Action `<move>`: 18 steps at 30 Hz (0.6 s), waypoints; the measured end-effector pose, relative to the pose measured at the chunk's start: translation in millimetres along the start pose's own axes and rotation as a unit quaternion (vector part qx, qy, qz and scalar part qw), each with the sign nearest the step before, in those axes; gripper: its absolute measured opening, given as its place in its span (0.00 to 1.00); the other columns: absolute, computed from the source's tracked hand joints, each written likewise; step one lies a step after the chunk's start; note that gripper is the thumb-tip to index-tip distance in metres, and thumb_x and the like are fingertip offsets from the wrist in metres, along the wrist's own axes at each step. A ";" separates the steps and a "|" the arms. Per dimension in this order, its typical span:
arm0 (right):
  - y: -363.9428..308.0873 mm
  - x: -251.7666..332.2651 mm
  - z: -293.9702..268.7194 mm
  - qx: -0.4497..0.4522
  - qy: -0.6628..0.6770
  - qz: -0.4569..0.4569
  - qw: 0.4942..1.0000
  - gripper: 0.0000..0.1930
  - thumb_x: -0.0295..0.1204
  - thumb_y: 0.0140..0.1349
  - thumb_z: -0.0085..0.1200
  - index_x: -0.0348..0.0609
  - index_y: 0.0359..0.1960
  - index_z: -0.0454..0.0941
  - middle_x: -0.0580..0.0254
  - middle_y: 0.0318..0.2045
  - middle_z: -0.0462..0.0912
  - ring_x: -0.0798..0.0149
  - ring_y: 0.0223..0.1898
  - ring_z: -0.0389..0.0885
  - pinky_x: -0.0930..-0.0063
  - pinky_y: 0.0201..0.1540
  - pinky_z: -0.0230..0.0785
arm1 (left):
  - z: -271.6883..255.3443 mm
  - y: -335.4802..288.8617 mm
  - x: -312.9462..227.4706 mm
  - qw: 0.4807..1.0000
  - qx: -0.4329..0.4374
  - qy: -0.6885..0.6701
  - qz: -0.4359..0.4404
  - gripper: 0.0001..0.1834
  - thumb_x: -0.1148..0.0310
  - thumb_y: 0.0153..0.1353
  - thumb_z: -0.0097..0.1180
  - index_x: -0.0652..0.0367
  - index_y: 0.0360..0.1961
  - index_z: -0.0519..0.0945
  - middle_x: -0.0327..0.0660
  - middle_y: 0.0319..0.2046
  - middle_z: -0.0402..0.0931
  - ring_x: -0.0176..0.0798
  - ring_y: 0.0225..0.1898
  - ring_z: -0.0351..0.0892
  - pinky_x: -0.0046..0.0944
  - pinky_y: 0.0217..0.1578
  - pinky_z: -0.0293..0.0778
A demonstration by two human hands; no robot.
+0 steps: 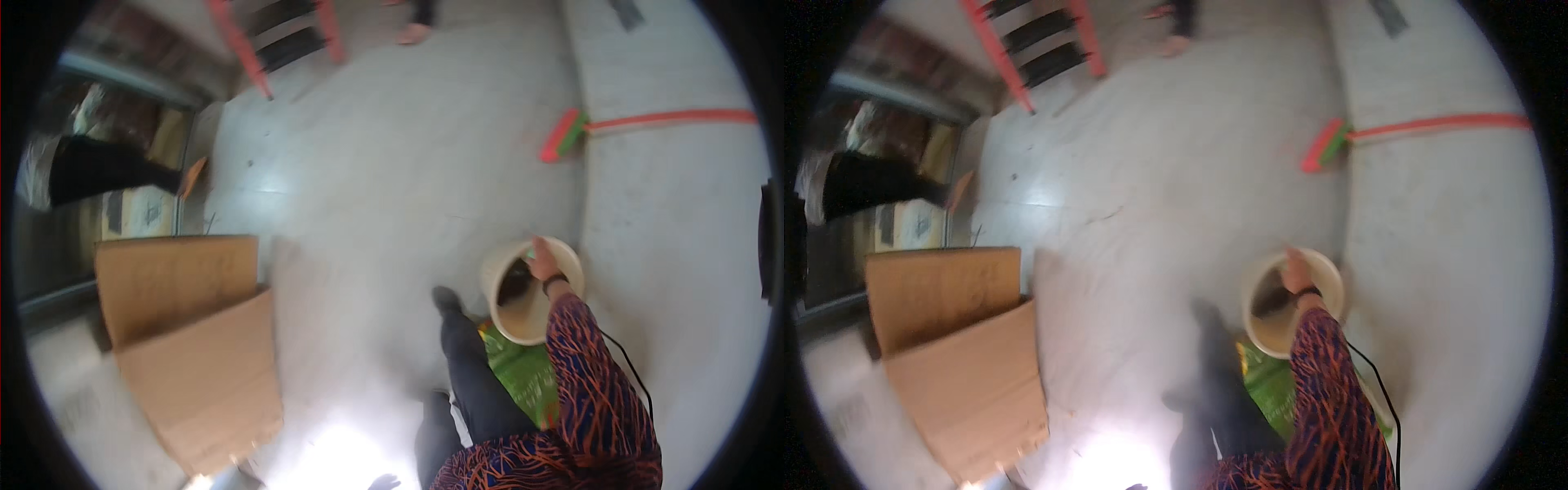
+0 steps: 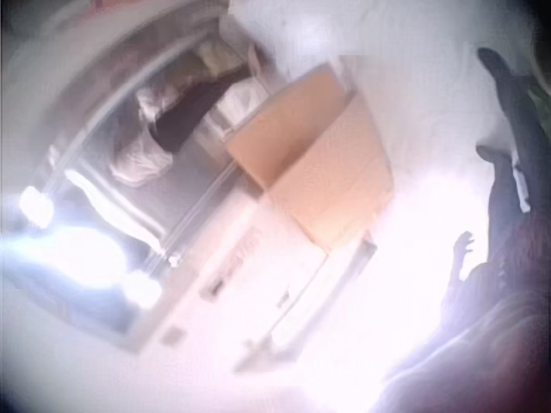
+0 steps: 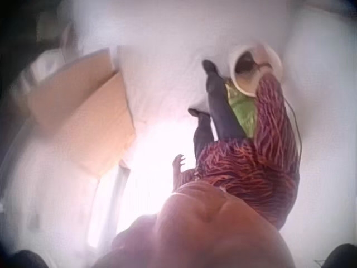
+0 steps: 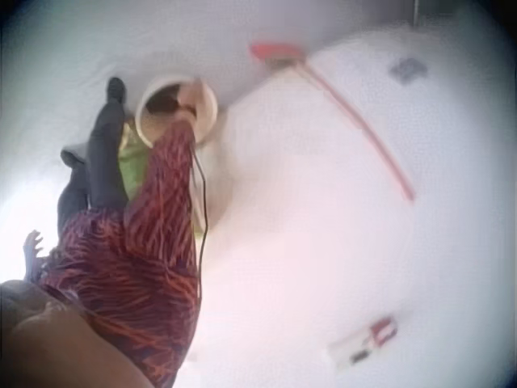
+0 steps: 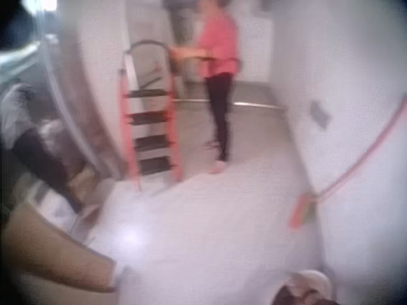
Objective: Clean and scrape residue from the exterior of elevator doors.
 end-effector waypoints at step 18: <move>-253.9 -3.5 58.9 0.172 -0.150 -0.114 0.967 0.21 0.42 0.59 0.48 0.33 0.42 0.74 0.40 0.36 0.77 0.42 0.40 0.75 0.55 0.42 0.67 | -117.9 -63.5 117.4 0.987 0.027 -0.038 0.153 0.16 0.63 0.64 0.45 0.57 0.48 0.76 0.38 0.40 0.79 0.34 0.39 0.80 0.33 0.29 0.77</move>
Point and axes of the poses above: each hand's wrist, its own y-axis towards the middle knuckle, its own z-axis out of the palm, x = y × z, the point moved 5 cm from there along y, towards the middle knuckle
